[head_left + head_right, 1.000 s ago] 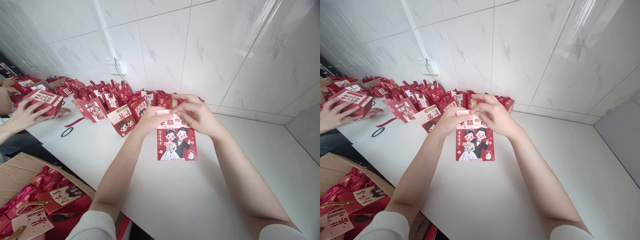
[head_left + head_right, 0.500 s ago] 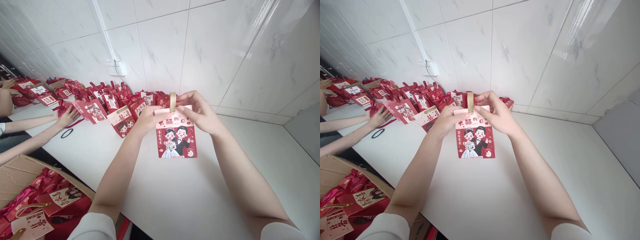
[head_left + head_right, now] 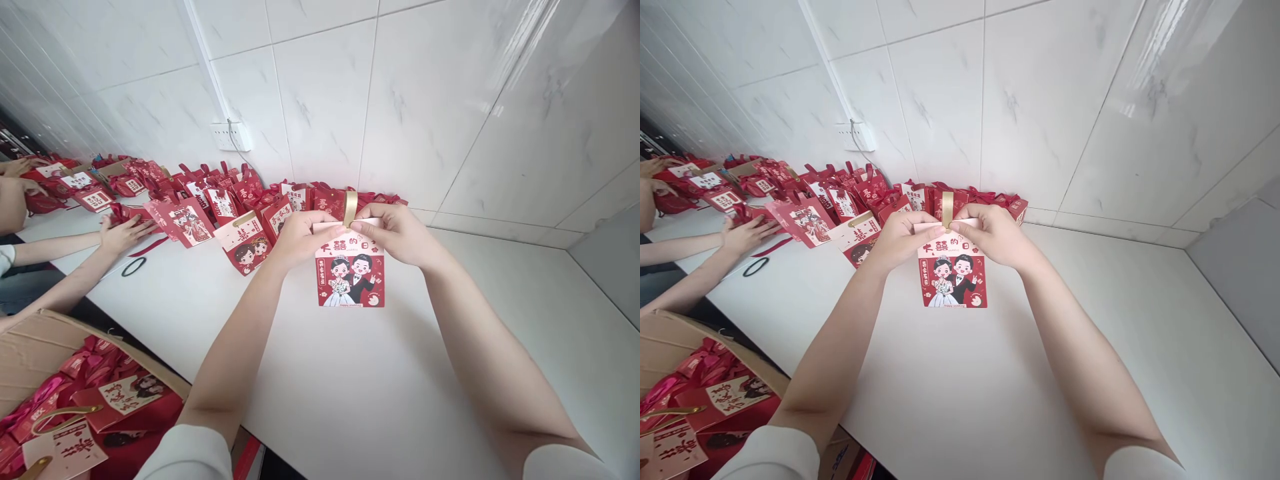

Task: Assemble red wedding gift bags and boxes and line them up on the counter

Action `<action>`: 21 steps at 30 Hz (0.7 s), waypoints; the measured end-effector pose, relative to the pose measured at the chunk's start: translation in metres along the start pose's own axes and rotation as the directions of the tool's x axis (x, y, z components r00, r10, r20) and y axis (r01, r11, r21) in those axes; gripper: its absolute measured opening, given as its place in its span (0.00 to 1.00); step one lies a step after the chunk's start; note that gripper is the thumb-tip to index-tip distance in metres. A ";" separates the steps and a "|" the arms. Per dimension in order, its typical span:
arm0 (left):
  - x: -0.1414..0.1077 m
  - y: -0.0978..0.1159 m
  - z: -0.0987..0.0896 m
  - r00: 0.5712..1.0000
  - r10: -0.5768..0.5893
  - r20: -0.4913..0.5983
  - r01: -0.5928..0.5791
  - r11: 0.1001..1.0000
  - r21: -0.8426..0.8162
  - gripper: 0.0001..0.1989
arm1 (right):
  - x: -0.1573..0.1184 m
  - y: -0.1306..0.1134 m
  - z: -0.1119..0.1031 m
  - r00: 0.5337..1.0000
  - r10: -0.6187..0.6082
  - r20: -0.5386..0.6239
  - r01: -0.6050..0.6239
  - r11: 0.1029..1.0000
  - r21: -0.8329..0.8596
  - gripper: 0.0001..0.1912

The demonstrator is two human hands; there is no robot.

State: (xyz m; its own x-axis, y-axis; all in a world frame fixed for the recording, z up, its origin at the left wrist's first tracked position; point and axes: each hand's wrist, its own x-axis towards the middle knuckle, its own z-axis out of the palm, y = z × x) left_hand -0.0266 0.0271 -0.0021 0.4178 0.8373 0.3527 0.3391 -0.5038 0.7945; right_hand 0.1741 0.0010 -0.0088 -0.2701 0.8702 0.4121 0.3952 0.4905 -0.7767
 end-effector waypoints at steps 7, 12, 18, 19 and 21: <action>0.001 -0.003 -0.005 0.990 0.091 0.107 -0.090 0.996 -0.021 0.12 | -0.001 0.004 0.000 0.991 -0.123 0.059 0.126 0.992 -0.034 0.15; 0.000 -0.003 -0.010 0.973 0.122 0.195 -0.110 0.991 -0.070 0.12 | -0.003 0.004 -0.005 0.976 -0.177 0.125 0.189 0.978 -0.086 0.13; -0.003 -0.002 -0.009 0.973 0.151 0.176 -0.179 0.971 0.156 0.10 | -0.002 0.005 -0.009 0.974 -0.171 0.147 0.191 0.973 -0.131 0.08; -0.003 -0.003 -0.009 0.973 0.148 0.174 -0.180 0.966 0.184 0.09 | -0.002 0.007 -0.009 0.976 -0.159 0.150 0.179 0.975 -0.133 0.08; -0.003 -0.005 -0.007 0.972 0.119 0.201 -0.163 0.963 0.216 0.08 | -0.001 0.012 -0.009 0.976 -0.126 0.180 0.154 0.976 -0.152 0.06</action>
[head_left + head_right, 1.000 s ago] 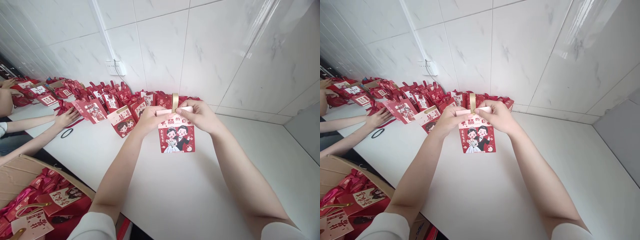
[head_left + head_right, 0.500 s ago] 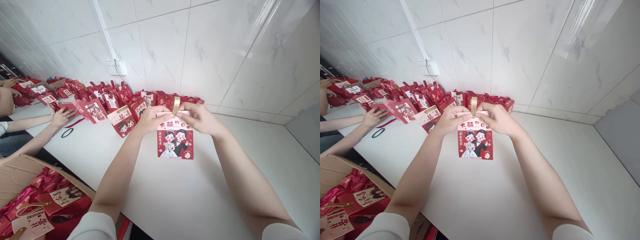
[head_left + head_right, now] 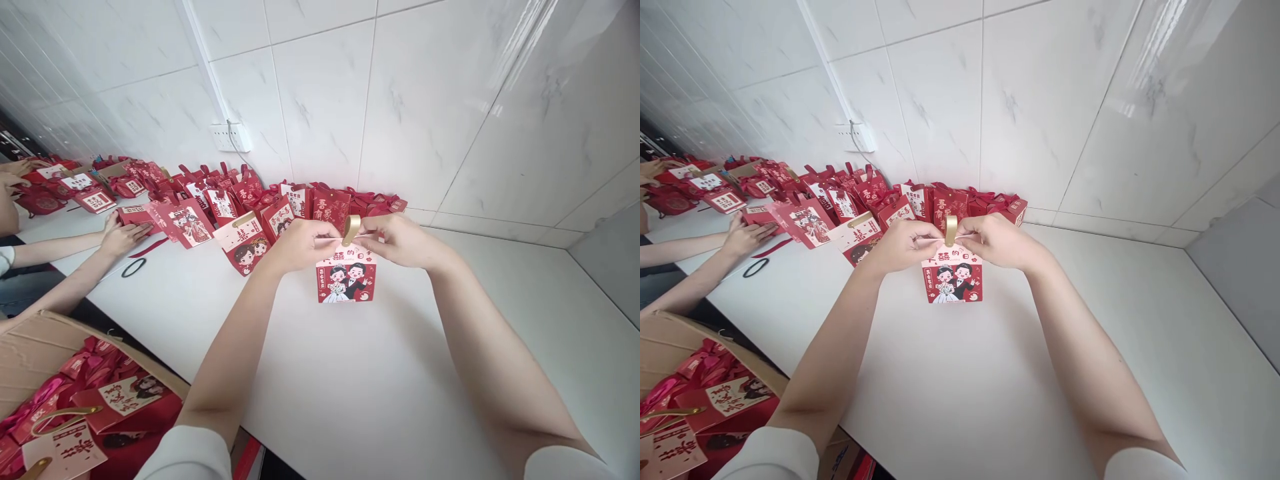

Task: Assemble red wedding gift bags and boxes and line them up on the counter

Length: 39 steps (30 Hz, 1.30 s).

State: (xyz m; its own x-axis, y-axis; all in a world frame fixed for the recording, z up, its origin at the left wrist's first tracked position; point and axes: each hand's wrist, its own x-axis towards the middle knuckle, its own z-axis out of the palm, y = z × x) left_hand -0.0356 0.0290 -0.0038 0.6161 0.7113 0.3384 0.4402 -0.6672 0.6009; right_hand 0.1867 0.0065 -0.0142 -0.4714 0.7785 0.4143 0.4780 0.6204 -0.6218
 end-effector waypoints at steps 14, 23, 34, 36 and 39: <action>0.005 -0.011 0.009 0.981 -0.142 0.129 0.130 0.987 0.096 0.10 | 0.005 0.004 0.006 0.997 -0.006 0.083 0.016 0.992 -0.121 0.09; 0.008 -0.013 0.015 0.991 -0.109 0.075 0.096 0.982 0.164 0.09 | 0.006 0.001 0.012 1.000 -0.008 -0.014 0.005 0.977 -0.213 0.08; 0.008 -0.019 0.014 0.985 -0.151 0.087 0.139 0.981 0.134 0.10 | 0.004 0.012 0.012 0.994 0.054 0.093 -0.035 0.979 -0.201 0.06; 0.007 -0.019 0.012 0.987 -0.134 0.084 0.126 0.987 0.095 0.09 | 0.004 0.014 0.013 0.995 0.048 0.090 -0.029 0.978 -0.208 0.07; 0.006 -0.017 0.012 0.991 -0.118 0.066 0.112 0.990 0.085 0.09 | 0.005 0.014 0.014 0.996 0.036 0.087 -0.015 0.974 -0.226 0.05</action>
State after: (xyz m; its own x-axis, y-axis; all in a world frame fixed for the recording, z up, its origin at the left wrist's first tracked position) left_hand -0.0319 0.0425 -0.0205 0.6018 0.7687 0.2164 0.5606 -0.5997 0.5710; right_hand 0.1809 0.0176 -0.0303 -0.5165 0.7892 0.3323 0.6407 0.6136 -0.4615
